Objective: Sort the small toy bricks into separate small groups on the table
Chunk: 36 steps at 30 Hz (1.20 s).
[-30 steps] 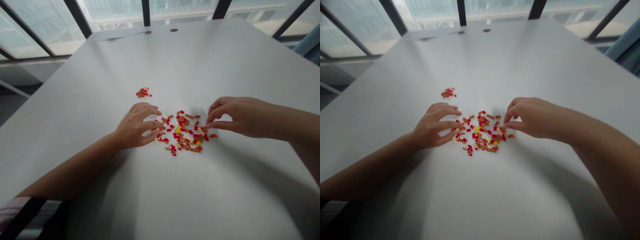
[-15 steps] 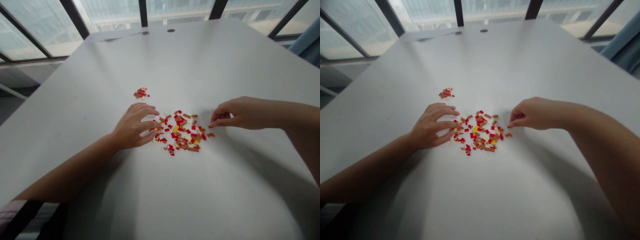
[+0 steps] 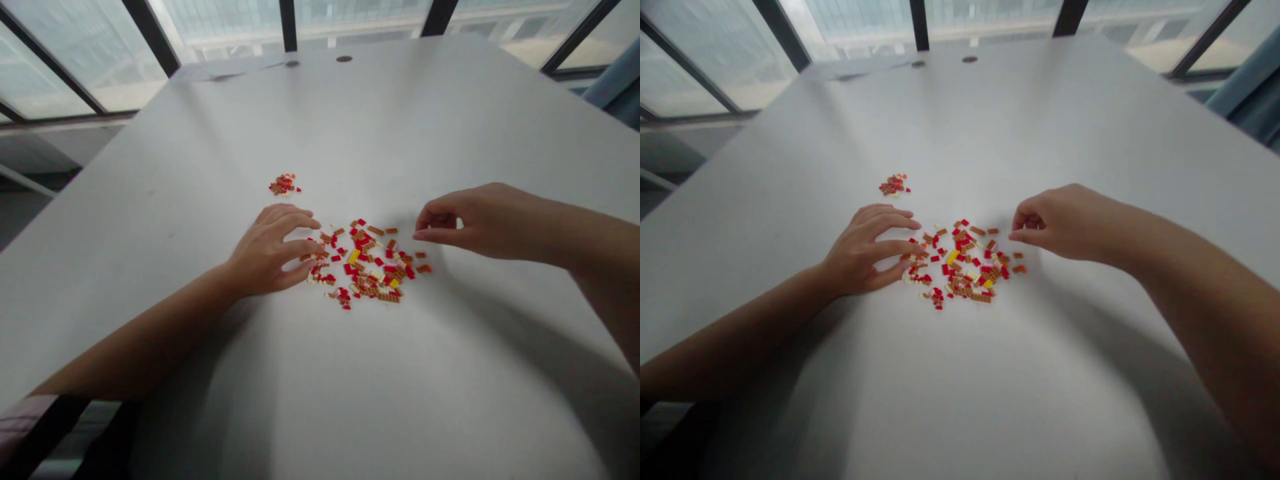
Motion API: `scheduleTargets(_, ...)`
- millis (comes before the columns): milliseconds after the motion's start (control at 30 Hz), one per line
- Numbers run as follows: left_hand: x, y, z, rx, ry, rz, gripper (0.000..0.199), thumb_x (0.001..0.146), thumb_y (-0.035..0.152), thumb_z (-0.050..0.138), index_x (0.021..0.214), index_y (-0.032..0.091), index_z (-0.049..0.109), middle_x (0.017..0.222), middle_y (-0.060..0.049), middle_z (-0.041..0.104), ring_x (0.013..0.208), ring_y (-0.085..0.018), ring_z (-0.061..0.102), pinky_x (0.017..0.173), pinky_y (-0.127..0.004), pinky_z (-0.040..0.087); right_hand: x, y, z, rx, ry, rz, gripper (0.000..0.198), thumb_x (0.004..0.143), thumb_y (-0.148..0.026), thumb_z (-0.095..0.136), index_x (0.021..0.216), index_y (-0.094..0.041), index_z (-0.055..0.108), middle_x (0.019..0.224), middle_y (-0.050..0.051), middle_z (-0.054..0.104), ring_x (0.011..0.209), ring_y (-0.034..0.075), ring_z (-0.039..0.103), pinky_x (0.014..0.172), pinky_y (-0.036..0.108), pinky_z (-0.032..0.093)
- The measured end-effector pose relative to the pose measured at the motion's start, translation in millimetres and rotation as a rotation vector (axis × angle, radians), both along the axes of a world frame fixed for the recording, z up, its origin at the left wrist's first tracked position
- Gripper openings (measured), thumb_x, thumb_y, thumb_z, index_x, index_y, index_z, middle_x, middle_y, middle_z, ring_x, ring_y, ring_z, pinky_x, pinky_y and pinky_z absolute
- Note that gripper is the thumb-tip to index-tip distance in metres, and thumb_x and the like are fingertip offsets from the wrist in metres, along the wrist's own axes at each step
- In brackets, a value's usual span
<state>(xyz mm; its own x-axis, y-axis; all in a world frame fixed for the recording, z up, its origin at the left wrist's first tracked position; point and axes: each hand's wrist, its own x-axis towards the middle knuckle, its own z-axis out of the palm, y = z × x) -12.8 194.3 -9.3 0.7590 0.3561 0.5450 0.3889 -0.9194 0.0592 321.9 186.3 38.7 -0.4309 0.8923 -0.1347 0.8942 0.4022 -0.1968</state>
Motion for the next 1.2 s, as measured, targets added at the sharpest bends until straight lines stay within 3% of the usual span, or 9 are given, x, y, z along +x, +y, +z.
scheduleTargets(100, 0, 0, -0.8, 0.005, -0.004, -0.001, 0.013, 0.091, 0.025, 0.064, 0.100, 0.027, 0.073, 0.116, -0.006, 0.072, 0.117, -0.024, 0.066, 0.104, -0.046, 0.048, -31, -17, 8, 0.051, 0.039, 0.047, 0.011, 0.085, -0.029, 0.068, 0.081, -0.024, 0.077, 0.069, -0.001, 0.072, 0.058, 0.013, 0.059, 0.059, 0.030, 0.038)
scheduleTargets(267, 0, 0, -0.9, 0.030, -0.014, -0.007, 0.012, 0.091, 0.024, 0.065, 0.100, 0.026, 0.073, 0.115, -0.006, 0.072, 0.116, -0.024, 0.066, 0.104, -0.046, 0.049, -64, -37, 7, -0.075, 0.124, 0.213, 0.013, 0.083, -0.018, 0.065, 0.074, -0.025, 0.073, 0.077, -0.001, 0.074, 0.064, 0.014, 0.064, 0.061, 0.027, 0.042)
scheduleTargets(633, 0, 0, -0.3, 0.010, 0.004, 0.008, 0.014, 0.090, 0.024, 0.065, 0.101, 0.028, 0.073, 0.117, -0.005, 0.072, 0.118, -0.024, 0.066, 0.105, -0.047, 0.048, -71, -40, 0, 0.041, 0.169, 0.255, 0.014, 0.089, -0.023, 0.063, 0.080, -0.023, 0.073, 0.081, 0.001, 0.075, 0.068, 0.015, 0.065, 0.065, 0.030, 0.041)
scheduleTargets(800, 2, 1, -0.2, 0.041, -0.025, -0.007, 0.012, 0.091, 0.024, 0.065, 0.100, 0.026, 0.073, 0.115, -0.007, 0.072, 0.116, -0.024, 0.067, 0.103, -0.046, 0.050, -80, -45, -2, 0.084, 0.099, 0.201, 0.013, 0.087, -0.024, 0.068, 0.074, -0.023, 0.070, 0.080, 0.000, 0.076, 0.073, 0.017, 0.067, 0.071, 0.033, 0.036)
scheduleTargets(1200, 1, 1, 0.0, 0.027, -0.005, 0.009, 0.013, 0.091, 0.025, 0.065, 0.101, 0.028, 0.073, 0.117, -0.005, 0.072, 0.117, -0.024, 0.066, 0.105, -0.046, 0.049, -78, -44, -7, 0.165, 0.117, 0.168, 0.014, 0.093, -0.026, 0.061, 0.082, -0.022, 0.071, 0.083, 0.003, 0.077, 0.076, 0.019, 0.068, 0.073, 0.035, 0.036)
